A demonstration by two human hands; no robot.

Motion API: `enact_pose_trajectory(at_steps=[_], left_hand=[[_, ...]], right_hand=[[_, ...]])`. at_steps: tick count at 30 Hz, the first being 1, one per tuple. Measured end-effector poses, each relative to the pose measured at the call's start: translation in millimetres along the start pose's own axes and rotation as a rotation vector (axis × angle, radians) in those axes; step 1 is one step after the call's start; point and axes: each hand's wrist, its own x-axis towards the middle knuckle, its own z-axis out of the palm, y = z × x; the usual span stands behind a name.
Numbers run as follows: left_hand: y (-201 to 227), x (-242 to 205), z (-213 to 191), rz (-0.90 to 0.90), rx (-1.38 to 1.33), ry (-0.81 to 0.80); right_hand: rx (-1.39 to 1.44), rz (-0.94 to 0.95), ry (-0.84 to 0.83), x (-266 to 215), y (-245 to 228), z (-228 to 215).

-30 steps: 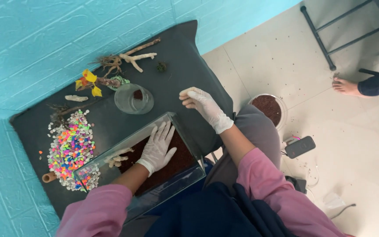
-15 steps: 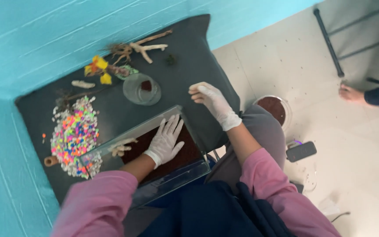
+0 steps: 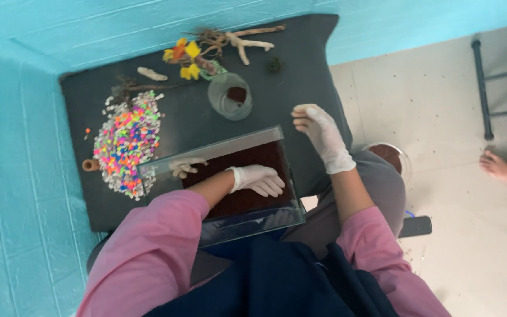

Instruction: Arranging white stones and decorative items inside a glass terrarium filled with soil.

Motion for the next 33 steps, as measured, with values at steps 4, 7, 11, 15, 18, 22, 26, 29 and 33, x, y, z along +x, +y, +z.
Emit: enact_pose_trajectory(at_steps=[4,7,11,15,18,22,26,29,33], left_hand=[[17.0,-34.4,7.5,-0.104,0.069,-0.147],[1.1,-30.9,-11.6,-0.243,0.190,-0.096],[-34.8,-40.4,-43.2,-0.439,0.312,0.047],[-46.0,-55.0,-50.8,-0.699,0.627,-0.059],[-20.9,-98.7,-16.3,-0.688,0.697,-0.017],[-44.8,-81.5,-36.1,-0.712,0.679,-0.018],[-63.1,-56.5,-61.5,-0.773,0.663,-0.037],[-52.8,-45.0,-64.2,-0.718,0.609,-0.023],[-15.9,-42.1,-56.1,-0.454,0.331,0.061]], right_hand=[[0.024,0.023,-0.013,4.0,2.2,-3.9],[-0.006,0.033,-0.017,3.5,-0.8,-4.1],[0.003,0.043,-0.013,1.6,1.1,-5.1],[-0.027,0.064,-0.011,1.6,-5.6,2.3],[-0.046,0.060,-0.005,-1.0,-7.9,4.1],[-0.031,0.044,0.037,-3.6,-10.3,9.9],[-0.029,0.066,0.021,-4.9,-13.1,7.4],[-0.026,0.081,0.009,-4.0,-13.7,7.6],[-0.021,0.064,0.030,-6.0,-14.7,9.0]])
